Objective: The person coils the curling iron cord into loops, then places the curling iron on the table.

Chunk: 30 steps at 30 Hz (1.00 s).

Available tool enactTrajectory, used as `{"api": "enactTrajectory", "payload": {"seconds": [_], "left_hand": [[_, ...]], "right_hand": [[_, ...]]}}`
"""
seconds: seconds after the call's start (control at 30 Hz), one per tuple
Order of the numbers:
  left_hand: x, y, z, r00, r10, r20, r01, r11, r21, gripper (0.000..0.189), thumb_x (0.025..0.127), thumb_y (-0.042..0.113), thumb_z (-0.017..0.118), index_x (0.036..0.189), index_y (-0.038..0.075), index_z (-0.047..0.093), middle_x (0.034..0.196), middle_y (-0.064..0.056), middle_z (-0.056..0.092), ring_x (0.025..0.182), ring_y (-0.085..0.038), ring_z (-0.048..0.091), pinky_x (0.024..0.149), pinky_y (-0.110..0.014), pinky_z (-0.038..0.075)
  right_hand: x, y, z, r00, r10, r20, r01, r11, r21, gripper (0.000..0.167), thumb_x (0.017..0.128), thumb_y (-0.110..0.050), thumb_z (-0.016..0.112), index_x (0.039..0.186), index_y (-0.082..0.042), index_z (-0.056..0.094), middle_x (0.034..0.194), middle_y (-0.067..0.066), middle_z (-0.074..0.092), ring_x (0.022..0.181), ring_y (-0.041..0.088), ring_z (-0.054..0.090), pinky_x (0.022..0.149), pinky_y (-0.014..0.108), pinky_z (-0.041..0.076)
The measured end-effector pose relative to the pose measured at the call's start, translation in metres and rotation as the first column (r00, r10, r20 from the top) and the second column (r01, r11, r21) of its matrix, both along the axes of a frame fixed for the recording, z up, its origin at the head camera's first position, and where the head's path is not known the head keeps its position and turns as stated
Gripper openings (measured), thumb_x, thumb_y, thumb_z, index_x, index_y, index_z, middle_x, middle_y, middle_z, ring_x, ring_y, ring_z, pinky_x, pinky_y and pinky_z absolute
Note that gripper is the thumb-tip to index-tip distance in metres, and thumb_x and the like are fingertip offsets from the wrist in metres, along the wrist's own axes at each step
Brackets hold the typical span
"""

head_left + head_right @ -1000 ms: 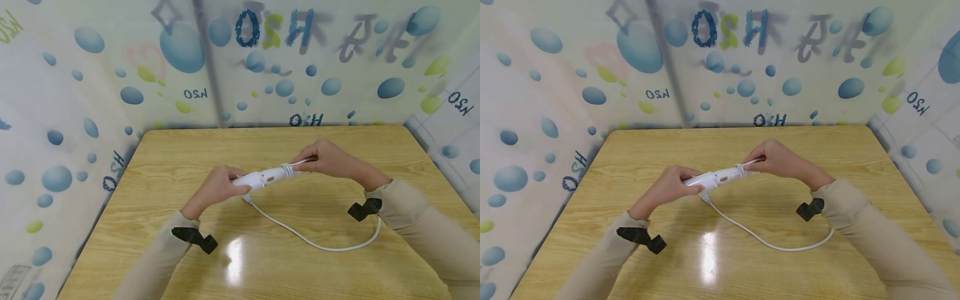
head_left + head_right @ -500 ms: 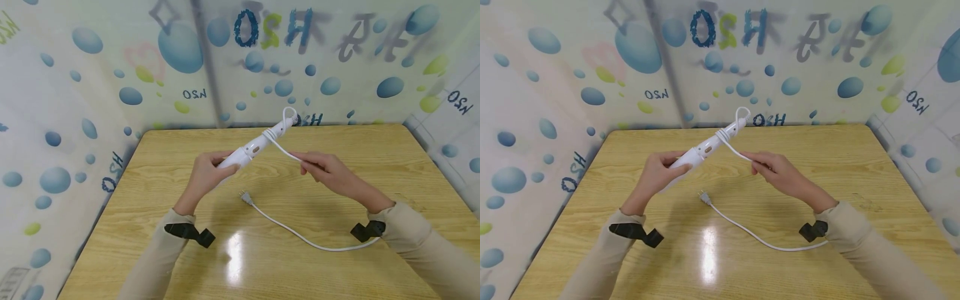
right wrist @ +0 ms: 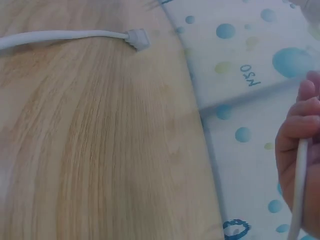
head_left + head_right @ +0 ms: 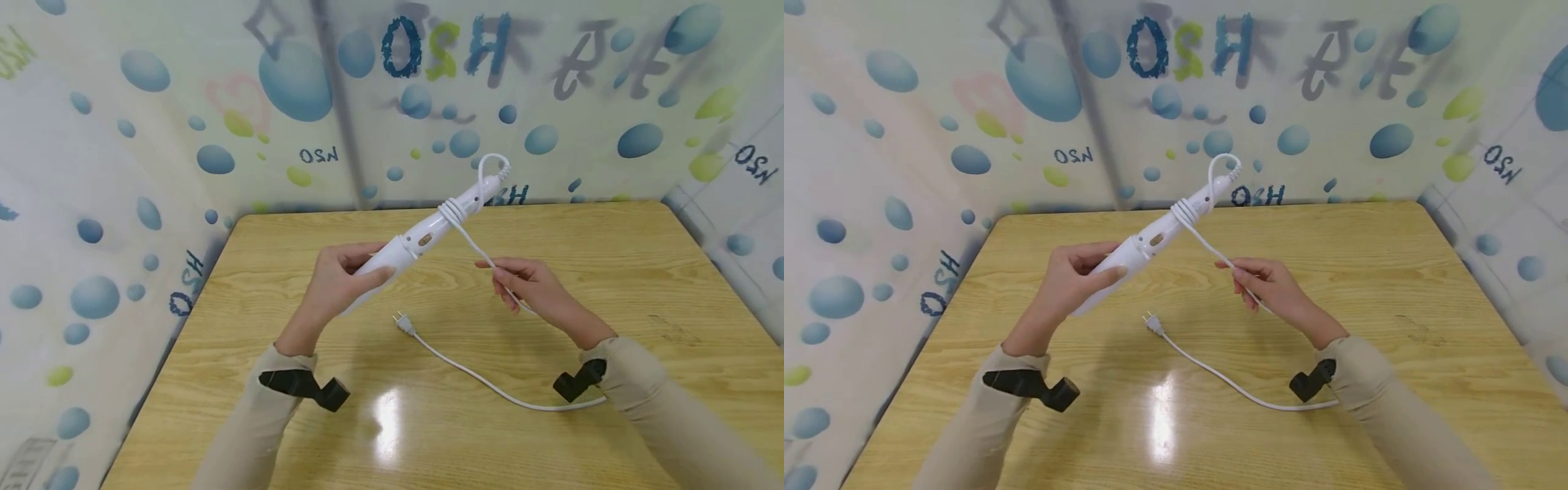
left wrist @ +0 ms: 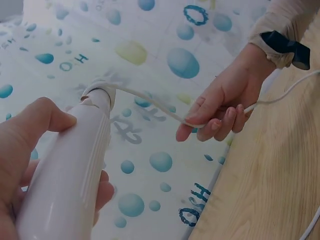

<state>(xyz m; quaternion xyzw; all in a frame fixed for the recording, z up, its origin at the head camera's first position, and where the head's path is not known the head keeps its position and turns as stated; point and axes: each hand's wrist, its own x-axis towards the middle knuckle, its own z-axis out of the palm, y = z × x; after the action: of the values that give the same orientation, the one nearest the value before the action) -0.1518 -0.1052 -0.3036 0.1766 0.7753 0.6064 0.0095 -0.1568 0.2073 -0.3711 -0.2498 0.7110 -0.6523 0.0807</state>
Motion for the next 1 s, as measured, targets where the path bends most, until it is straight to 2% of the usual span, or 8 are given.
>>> {"api": "enactTrajectory", "payload": {"seconds": [0.13,0.37,0.47,0.53,0.63,0.7,0.8,1.0], "left_hand": [[0.005,0.002,0.002,0.997,-0.072,0.006,0.072,0.997,0.036,0.034,0.078,0.007,0.071,0.111,0.001,0.066,0.098,-0.014,0.067,0.076,-0.021,0.065,0.062,-0.033,0.052],[0.010,0.002,0.001,0.985,-0.168,0.032,0.167,0.986,0.027,0.034,0.079,0.006,0.070,0.112,0.000,0.066,0.100,-0.013,0.067,0.077,-0.021,0.064,0.063,-0.033,0.051],[0.012,0.000,0.000,0.971,-0.234,0.037,0.235,0.972,0.001,0.034,0.078,0.005,0.070,0.112,0.001,0.066,0.101,-0.012,0.067,0.078,-0.022,0.064,0.064,-0.034,0.051],[0.012,-0.001,-0.001,0.957,-0.287,0.036,0.288,0.957,-0.022,0.035,0.078,0.004,0.069,0.113,0.001,0.066,0.101,-0.011,0.067,0.078,-0.022,0.064,0.063,-0.034,0.051],[0.013,-0.005,-0.002,0.936,-0.350,0.037,0.351,0.935,-0.052,0.035,0.077,0.003,0.070,0.112,0.002,0.066,0.099,-0.010,0.068,0.075,-0.022,0.064,0.062,-0.034,0.051],[0.014,-0.006,-0.001,0.921,-0.388,0.041,0.390,0.918,-0.074,0.035,0.076,0.003,0.071,0.111,0.002,0.067,0.099,-0.009,0.068,0.074,-0.021,0.063,0.061,-0.034,0.051],[0.015,-0.008,-0.001,0.900,-0.433,0.043,0.435,0.890,-0.138,0.035,0.074,0.006,0.072,0.109,0.004,0.069,0.096,-0.005,0.068,0.070,-0.018,0.061,0.060,-0.032,0.050],[0.016,-0.007,-0.003,0.831,-0.548,0.093,0.554,0.801,-0.226,0.036,0.072,0.008,0.071,0.108,0.006,0.069,0.088,-0.001,0.069,0.063,-0.012,0.058,0.057,-0.030,0.049]], "right_hand": [[-0.013,-0.008,-0.005,0.997,-0.039,0.072,0.038,0.999,0.020,0.033,0.097,-0.018,0.045,0.117,0.004,0.059,0.069,0.008,0.052,0.048,0.013,0.038,0.041,0.029,0.031],[-0.037,-0.019,-0.012,0.998,-0.055,0.034,0.055,0.998,-0.008,0.018,0.095,-0.013,0.051,0.089,-0.008,0.068,0.063,0.005,0.053,0.046,0.012,0.037,0.043,0.032,0.027],[-0.043,-0.017,-0.014,0.999,0.000,-0.048,-0.002,0.999,-0.043,0.020,0.094,-0.012,0.052,0.079,-0.015,0.066,0.059,0.000,0.052,0.046,0.010,0.037,0.043,0.029,0.028],[-0.047,-0.017,-0.014,0.989,0.074,-0.128,-0.088,0.990,-0.108,0.017,0.092,-0.008,0.054,0.084,-0.012,0.068,0.067,-0.002,0.060,0.053,0.008,0.049,0.047,0.024,0.038],[-0.051,-0.020,-0.009,0.979,0.168,-0.112,-0.186,0.968,-0.172,0.017,0.090,-0.004,0.056,0.090,-0.007,0.072,0.079,-0.002,0.067,0.065,0.007,0.060,0.056,0.020,0.046],[-0.053,-0.022,-0.002,0.977,0.202,-0.063,-0.209,0.968,-0.139,0.019,0.088,-0.002,0.058,0.096,-0.008,0.073,0.084,0.002,0.069,0.066,0.008,0.061,0.055,0.021,0.047],[-0.052,-0.024,0.010,0.978,0.209,-0.008,-0.208,0.977,0.054,0.016,0.089,-0.004,0.058,0.090,-0.008,0.074,0.072,0.004,0.067,0.049,0.007,0.047,0.044,0.023,0.039],[-0.051,-0.019,0.033,0.925,0.374,-0.075,-0.323,0.873,0.365,0.013,0.088,-0.006,0.060,0.086,0.001,0.070,0.067,0.004,0.063,0.047,0.011,0.041,0.044,0.026,0.037]]}}
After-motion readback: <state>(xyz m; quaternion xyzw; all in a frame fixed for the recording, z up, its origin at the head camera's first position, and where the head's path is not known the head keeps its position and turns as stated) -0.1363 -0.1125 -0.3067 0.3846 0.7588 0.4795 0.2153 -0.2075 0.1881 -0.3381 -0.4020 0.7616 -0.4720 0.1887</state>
